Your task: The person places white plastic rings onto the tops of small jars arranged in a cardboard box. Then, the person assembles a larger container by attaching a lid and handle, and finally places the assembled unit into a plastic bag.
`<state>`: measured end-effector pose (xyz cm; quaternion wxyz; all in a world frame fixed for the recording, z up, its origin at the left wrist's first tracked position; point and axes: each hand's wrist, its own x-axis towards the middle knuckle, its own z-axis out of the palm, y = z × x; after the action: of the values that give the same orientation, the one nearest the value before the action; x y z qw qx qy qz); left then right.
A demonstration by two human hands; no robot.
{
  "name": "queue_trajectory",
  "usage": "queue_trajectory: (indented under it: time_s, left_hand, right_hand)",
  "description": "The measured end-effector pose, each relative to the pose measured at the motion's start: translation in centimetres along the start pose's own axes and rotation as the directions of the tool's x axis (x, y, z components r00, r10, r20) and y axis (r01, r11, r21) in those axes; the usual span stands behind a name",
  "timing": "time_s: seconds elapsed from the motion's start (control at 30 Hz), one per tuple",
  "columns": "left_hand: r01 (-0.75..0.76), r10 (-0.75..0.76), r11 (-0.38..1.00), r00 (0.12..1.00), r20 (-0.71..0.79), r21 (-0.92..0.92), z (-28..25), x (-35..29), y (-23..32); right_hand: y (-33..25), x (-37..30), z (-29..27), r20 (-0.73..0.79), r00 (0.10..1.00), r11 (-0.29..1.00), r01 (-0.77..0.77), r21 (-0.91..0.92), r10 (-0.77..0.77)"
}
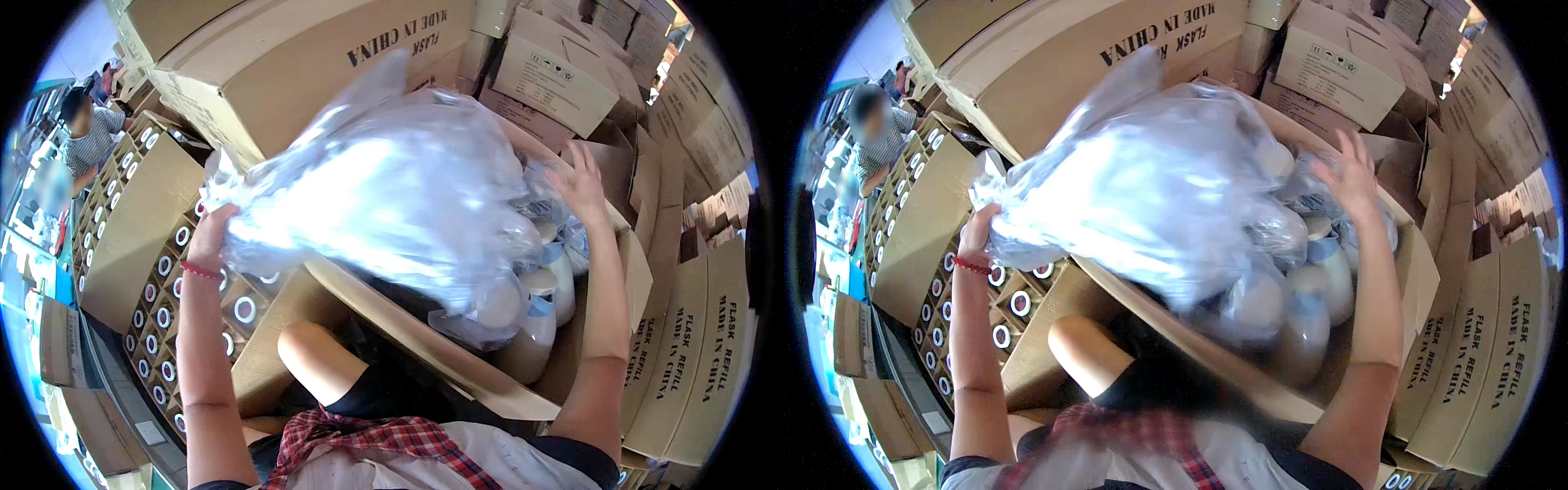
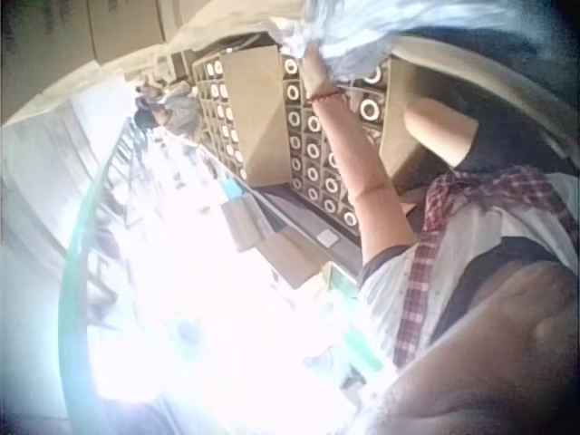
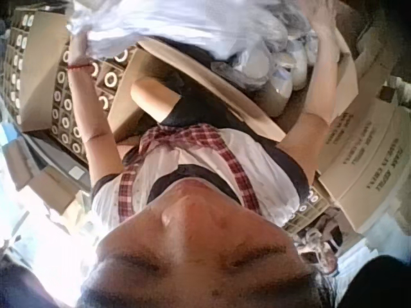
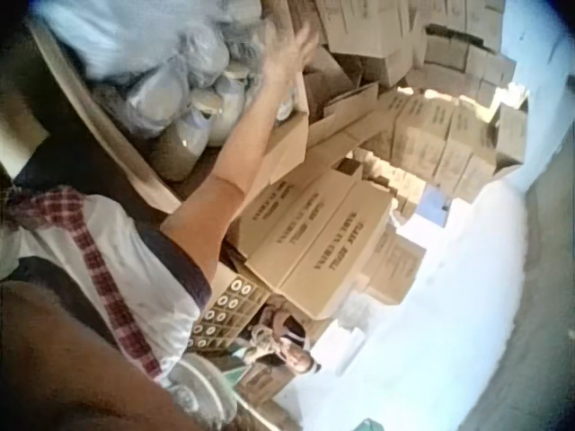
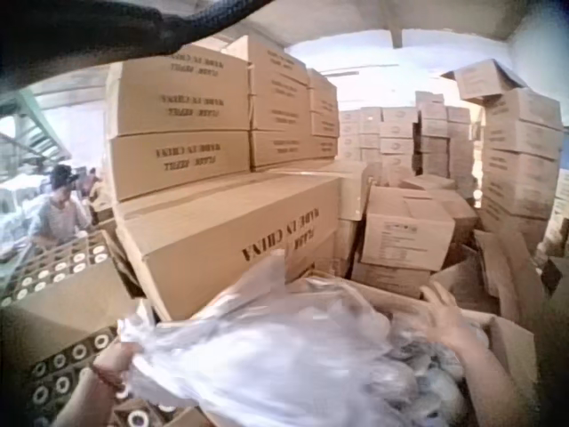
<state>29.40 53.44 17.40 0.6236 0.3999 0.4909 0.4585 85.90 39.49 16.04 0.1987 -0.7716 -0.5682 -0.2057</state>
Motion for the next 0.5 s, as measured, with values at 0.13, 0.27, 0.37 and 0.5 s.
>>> queue_trajectory:
  time_s: [0.13, 0.27, 0.37, 0.5]
  left_hand:
    - [0.092, -0.097, 0.924, 0.995, -0.005, 0.371, -9.6, 11.1, -7.2]
    - [0.026, -0.002, 0.561, 1.0, -0.03, 0.828, -12.3, 18.1, -12.3]
    - [0.045, -0.022, 0.356, 0.999, -0.04, 0.933, -13.2, 20.3, -15.9]
    - [0.059, -0.061, 0.222, 0.997, -0.047, 0.973, -13.6, 21.6, -20.0]
  right_hand:
    - [10.6, -5.0, 11.3, 0.195, 0.966, 0.966, -0.203, 0.16, 0.171]
    - [9.5, -6.2, 14.0, 0.28, 0.917, 0.814, -0.386, 0.433, 0.286]
    - [9.2, -6.4, 11.0, 0.385, 0.888, 0.881, -0.375, 0.289, 0.251]
    - [7.3, -6.6, 7.5, 0.37, 0.854, 0.916, -0.261, -0.304, 0.366]
